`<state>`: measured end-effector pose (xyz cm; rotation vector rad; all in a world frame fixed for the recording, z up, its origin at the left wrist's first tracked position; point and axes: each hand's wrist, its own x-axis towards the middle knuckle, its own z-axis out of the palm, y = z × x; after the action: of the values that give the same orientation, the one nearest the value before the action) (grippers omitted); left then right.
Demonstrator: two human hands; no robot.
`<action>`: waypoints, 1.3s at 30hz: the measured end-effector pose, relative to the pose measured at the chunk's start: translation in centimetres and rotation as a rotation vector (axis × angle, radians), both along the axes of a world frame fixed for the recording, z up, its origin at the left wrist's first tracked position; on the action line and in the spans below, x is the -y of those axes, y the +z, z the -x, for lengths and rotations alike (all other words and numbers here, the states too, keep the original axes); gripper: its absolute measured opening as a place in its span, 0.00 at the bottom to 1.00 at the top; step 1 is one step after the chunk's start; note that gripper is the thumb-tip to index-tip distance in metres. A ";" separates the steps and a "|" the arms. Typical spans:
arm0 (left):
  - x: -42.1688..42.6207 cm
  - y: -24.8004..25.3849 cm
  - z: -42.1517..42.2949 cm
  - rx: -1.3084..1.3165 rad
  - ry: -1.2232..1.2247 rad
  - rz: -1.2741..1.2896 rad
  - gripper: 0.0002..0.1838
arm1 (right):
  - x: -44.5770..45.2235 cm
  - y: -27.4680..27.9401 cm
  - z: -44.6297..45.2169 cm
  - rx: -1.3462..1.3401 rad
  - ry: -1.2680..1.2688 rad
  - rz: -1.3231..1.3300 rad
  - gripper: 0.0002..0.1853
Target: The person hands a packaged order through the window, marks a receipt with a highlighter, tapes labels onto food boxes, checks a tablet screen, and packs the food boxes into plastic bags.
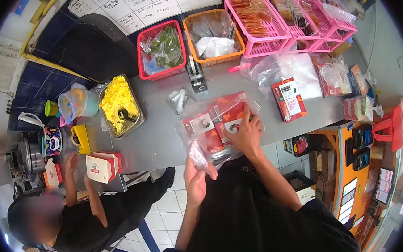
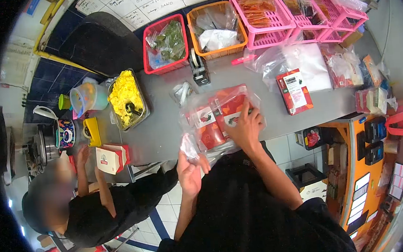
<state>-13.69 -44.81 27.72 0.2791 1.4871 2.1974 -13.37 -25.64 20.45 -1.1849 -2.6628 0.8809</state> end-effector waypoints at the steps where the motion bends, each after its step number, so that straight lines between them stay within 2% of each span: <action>1: -0.3 0.3 -0.1 0.017 -0.025 0.020 0.43 | -0.2 -0.1 -0.1 0.012 -0.004 -0.028 0.64; 6: -0.3 -0.2 0.0 0.053 -0.160 -0.022 0.46 | 0.3 -0.5 0.2 -0.036 0.082 -0.038 0.64; 10: -0.9 -0.3 0.9 -0.009 -0.091 0.034 0.47 | -0.8 0.3 0.0 0.000 0.105 0.029 0.67; 12: -0.9 0.6 1.5 -0.031 -0.086 0.055 0.47 | -2.2 0.4 -0.7 -0.149 0.271 0.060 0.54; 13: -0.6 0.5 1.9 -0.033 -0.083 0.049 0.47 | -4.6 1.4 -1.3 -0.161 0.300 0.178 0.34; 15: 0.5 0.6 2.1 -0.034 -0.066 -0.045 0.43 | -9.8 3.3 -2.3 -0.394 0.154 0.297 0.21; 16: 1.0 0.4 1.9 -0.034 -0.059 -0.032 0.43 | -12.7 1.1 -2.9 -0.485 0.108 0.065 0.17; 17: 1.4 -0.1 1.9 0.047 -0.013 -0.096 0.42 | -15.2 0.7 -3.6 -0.389 0.056 -0.070 0.23; 18: 1.4 -0.3 2.0 0.121 0.036 -0.168 0.42 | -17.7 -3.2 -5.0 -0.214 -0.020 -0.484 0.37; 19: 1.2 0.1 2.1 0.145 0.052 -0.181 0.40 | -19.5 -4.1 -6.4 0.045 -0.021 -0.557 0.52; 20: 1.1 0.0 2.2 0.134 0.077 -0.184 0.40 | -20.7 -4.7 -6.8 0.030 0.001 -0.559 0.52; 22: 1.3 -0.2 1.9 0.157 0.100 -0.063 0.40 | -21.6 -6.0 -7.5 0.153 -0.109 -0.371 0.60; 25: 1.1 0.2 2.0 0.155 0.126 -0.059 0.41 | -21.2 -2.9 -7.4 0.158 -0.050 -0.213 0.60; 26: 1.2 0.2 2.3 0.151 0.133 -0.067 0.42 | -21.0 -1.8 -7.5 0.153 -0.039 -0.213 0.60; 27: 2.0 -0.5 2.7 0.149 0.084 -0.187 0.40 | -20.6 -0.6 -7.7 0.168 -0.019 -0.202 0.58; 29: 2.0 -0.7 2.7 0.153 0.117 -0.198 0.40 | -19.4 3.3 -7.9 0.182 0.017 -0.190 0.56; 31: 2.3 -1.0 2.6 0.160 0.107 -0.190 0.41 | -16.5 9.1 -7.5 0.006 0.181 -0.091 0.52; 32: 2.5 -0.7 2.1 0.175 0.106 -0.178 0.41 | -15.2 11.3 -7.6 0.020 0.178 -0.080 0.52; 34: 1.9 -0.1 2.6 0.090 0.049 -0.068 0.42 | -13.2 14.5 -6.3 -0.051 0.386 0.132 0.50; 37: 1.9 -0.1 2.2 0.040 -0.020 -0.018 0.43 | -9.3 14.9 -2.7 0.122 0.642 0.360 0.47; 39: 1.9 0.7 1.6 0.019 -0.072 0.017 0.44 | -5.4 11.8 0.1 0.261 0.767 0.417 0.50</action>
<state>-15.32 -46.74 28.44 0.3008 1.4621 2.1237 -13.44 -20.29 32.28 -0.2706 -3.3053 1.5260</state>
